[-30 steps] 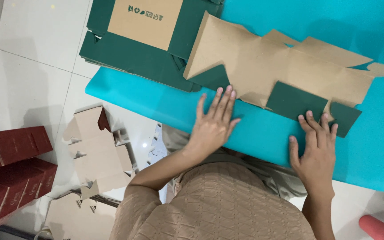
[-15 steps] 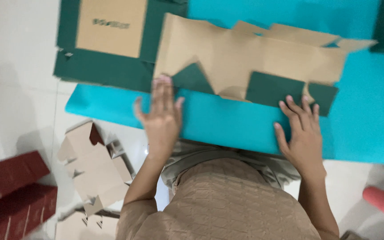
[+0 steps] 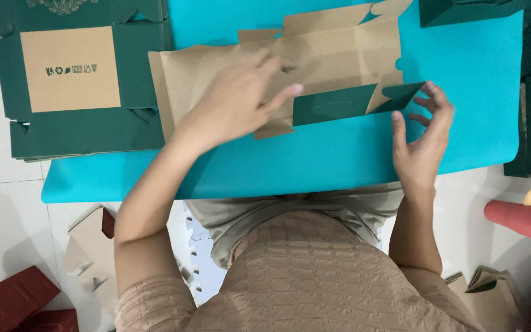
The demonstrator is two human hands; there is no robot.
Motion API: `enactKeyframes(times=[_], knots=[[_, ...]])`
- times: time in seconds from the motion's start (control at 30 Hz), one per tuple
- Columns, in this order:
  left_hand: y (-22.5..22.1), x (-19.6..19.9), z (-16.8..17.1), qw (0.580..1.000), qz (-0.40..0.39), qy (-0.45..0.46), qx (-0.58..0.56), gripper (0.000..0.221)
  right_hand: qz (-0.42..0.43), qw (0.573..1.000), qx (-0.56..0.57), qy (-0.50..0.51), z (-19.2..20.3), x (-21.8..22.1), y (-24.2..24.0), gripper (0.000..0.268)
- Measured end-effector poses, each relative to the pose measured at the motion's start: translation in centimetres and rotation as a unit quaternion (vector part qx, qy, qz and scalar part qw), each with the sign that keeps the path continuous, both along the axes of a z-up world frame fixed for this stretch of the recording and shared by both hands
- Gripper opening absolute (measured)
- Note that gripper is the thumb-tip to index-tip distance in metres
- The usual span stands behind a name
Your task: The person folds a flat cardboard box into a rectangular container by creasing and tucking the flaps. They then place a decorative lid on top and set the finished box aside. The process is repeated with another box.
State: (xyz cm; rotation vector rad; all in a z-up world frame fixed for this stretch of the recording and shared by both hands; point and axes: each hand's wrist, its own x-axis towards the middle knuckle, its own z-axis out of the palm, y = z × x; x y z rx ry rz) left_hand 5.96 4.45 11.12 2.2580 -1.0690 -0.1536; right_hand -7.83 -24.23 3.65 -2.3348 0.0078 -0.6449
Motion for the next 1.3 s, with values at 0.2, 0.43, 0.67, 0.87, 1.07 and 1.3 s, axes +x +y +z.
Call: enactKeyframes(times=[0.2,0.43,0.67,0.87,1.07,1.3], knots=[[-4.0,0.0,-4.0,0.993,-0.056,0.097,0.027,0.039,-0.013,0.994,0.105,-0.035,-2.5,-0.3,-2.1,0.031],[-2.9,-1.9,-3.9,0.985,-0.074,0.150,-0.039,0.031,0.040,0.993,-0.023,-0.104,-1.0,-0.7,0.5,0.003],[-2.6,-2.5,-3.9,0.985,-0.060,0.142,-0.077,0.028,0.030,0.975,-0.138,-0.170,-1.3,0.7,2.0,0.005],[-2.9,-2.9,-5.1,0.986,-0.052,0.132,-0.083,0.028,0.024,0.967,-0.179,-0.177,0.1,1.2,3.2,0.007],[-2.7,-2.7,-5.3,0.986,-0.058,0.129,-0.094,0.026,0.059,0.971,-0.172,-0.153,1.0,1.6,3.7,0.003],[-2.8,-2.4,-6.0,0.980,-0.063,0.145,-0.119,0.026,0.128,0.975,-0.137,-0.121,2.4,2.2,3.1,0.006]])
